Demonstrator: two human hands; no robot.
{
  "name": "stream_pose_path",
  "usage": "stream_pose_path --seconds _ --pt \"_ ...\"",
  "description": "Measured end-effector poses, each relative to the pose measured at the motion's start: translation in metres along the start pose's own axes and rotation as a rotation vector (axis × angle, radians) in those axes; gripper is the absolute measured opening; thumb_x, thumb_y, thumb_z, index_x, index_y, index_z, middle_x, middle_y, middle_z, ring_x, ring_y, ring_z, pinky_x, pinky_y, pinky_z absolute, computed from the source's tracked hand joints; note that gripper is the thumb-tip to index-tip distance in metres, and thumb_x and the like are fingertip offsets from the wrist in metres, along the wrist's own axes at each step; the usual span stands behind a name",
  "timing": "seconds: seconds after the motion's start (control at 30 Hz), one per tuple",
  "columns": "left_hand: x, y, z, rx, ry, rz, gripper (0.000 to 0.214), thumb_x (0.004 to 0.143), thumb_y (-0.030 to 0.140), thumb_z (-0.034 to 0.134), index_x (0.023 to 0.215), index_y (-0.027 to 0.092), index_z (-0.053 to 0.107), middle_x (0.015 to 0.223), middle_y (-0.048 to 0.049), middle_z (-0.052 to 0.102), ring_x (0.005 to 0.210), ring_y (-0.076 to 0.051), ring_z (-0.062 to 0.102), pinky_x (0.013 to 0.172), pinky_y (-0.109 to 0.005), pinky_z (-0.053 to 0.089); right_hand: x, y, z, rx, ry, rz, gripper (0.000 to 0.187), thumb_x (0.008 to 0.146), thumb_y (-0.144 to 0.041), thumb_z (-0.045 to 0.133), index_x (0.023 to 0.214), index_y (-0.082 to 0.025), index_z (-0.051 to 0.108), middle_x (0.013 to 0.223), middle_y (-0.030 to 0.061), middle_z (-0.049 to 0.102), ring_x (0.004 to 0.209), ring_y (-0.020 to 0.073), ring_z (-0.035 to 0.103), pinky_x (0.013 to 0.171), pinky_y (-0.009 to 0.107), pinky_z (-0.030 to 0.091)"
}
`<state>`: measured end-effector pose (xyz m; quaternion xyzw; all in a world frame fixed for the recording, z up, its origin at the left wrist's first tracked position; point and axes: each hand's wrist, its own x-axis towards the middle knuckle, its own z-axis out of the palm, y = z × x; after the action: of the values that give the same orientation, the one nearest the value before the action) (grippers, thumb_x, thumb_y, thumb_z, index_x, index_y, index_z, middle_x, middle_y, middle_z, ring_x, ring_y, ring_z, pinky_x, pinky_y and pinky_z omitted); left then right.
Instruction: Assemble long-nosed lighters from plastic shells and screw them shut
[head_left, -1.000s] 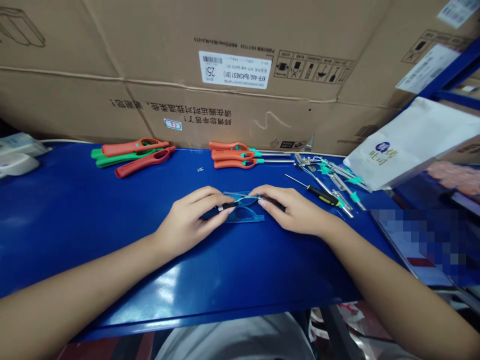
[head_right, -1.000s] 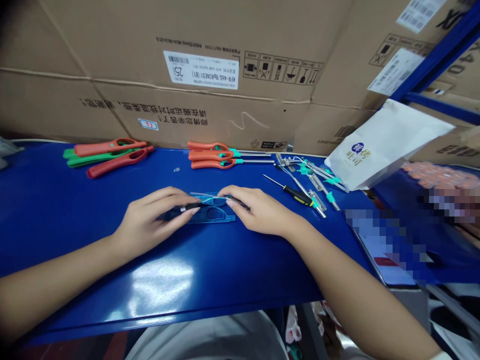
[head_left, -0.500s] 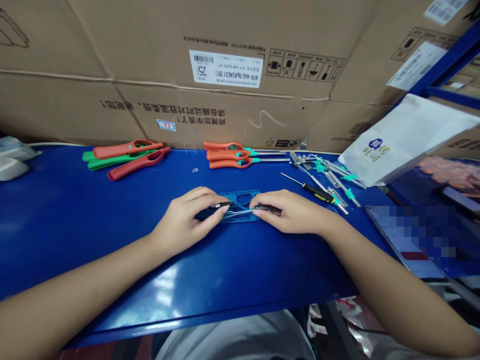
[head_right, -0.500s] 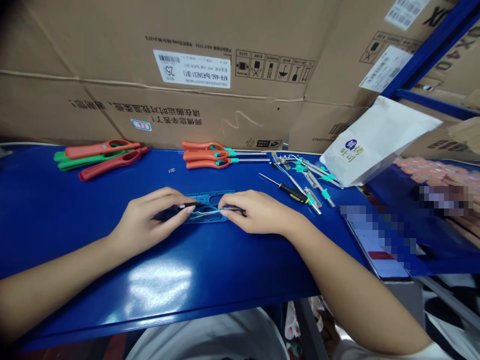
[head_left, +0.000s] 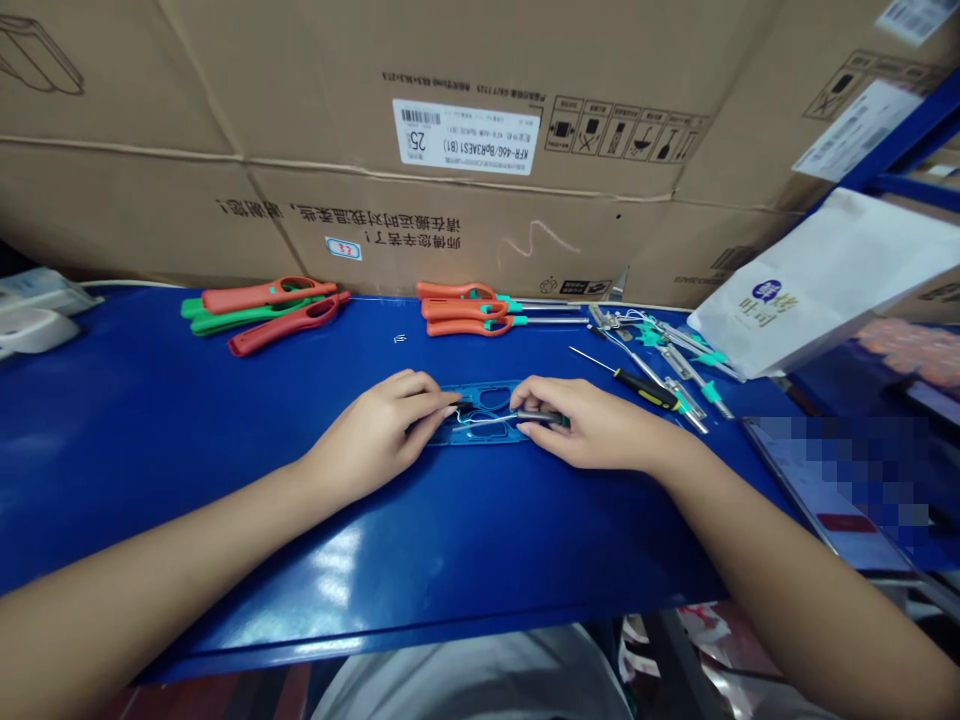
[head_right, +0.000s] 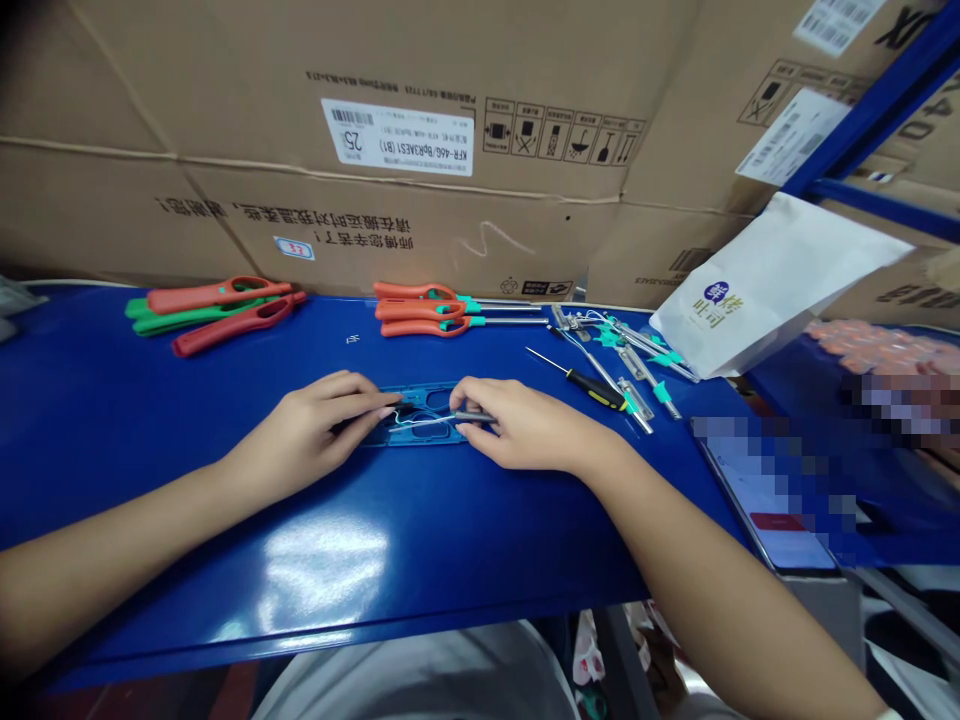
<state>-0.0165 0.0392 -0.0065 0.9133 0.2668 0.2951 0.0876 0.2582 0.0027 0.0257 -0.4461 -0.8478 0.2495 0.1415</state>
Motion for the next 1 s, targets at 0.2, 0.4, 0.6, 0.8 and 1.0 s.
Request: stream_pose_path --seconds 0.2,0.4,0.6,0.8,1.0 --pt "0.001 -0.001 -0.005 -0.016 -0.007 -0.003 0.019 0.099 0.022 0.059 0.106 0.014 0.075 0.093 -0.0066 0.074 0.086 -0.019 0.067 0.078 -0.031 0.055 -0.001 0.002 -0.001 -0.025 0.023 -0.023 0.007 0.096 -0.026 0.058 0.095 -0.02 0.061 0.089 0.0018 0.065 0.078 0.0144 0.056 0.071 0.027 0.042" --pt "0.001 0.004 -0.009 -0.028 -0.082 0.006 0.017 0.099 0.024 0.059 0.104 0.018 0.075 0.097 -0.0063 0.075 0.09 -0.02 0.067 0.082 -0.032 0.055 -0.005 0.003 -0.01 -0.038 -0.039 -0.104 0.011 0.098 -0.027 0.058 0.099 -0.02 0.066 0.097 0.0039 0.068 0.084 0.0158 0.059 0.073 0.028 0.043" --pt "0.0 0.006 -0.009 0.029 -0.118 0.012 0.016 0.099 0.022 0.059 0.1 0.018 0.075 0.096 -0.0065 0.074 0.088 -0.02 0.067 0.079 -0.033 0.055 -0.008 0.005 -0.014 -0.055 -0.061 -0.069 0.013 0.097 -0.028 0.06 0.105 -0.021 0.068 0.096 0.0033 0.069 0.084 0.016 0.06 0.075 0.029 0.044" --pt "-0.003 0.006 -0.008 0.027 -0.122 -0.016 0.019 0.1 0.023 0.057 0.103 0.017 0.075 0.096 -0.0062 0.072 0.087 -0.019 0.069 0.078 -0.03 0.056 -0.009 0.005 -0.012 -0.058 -0.075 -0.012 0.009 0.094 -0.028 0.063 0.096 -0.02 0.067 0.087 0.0025 0.068 0.079 0.0156 0.059 0.07 0.028 0.044" --pt "-0.004 0.007 -0.008 -0.002 -0.134 -0.027 0.021 0.101 0.024 0.056 0.105 0.017 0.075 0.098 -0.0062 0.071 0.086 -0.017 0.07 0.078 -0.028 0.057 -0.007 0.006 -0.014 -0.115 -0.077 -0.086 0.014 0.096 -0.024 0.059 0.096 -0.019 0.073 0.096 0.0065 0.072 0.086 0.019 0.065 0.078 0.031 0.048"
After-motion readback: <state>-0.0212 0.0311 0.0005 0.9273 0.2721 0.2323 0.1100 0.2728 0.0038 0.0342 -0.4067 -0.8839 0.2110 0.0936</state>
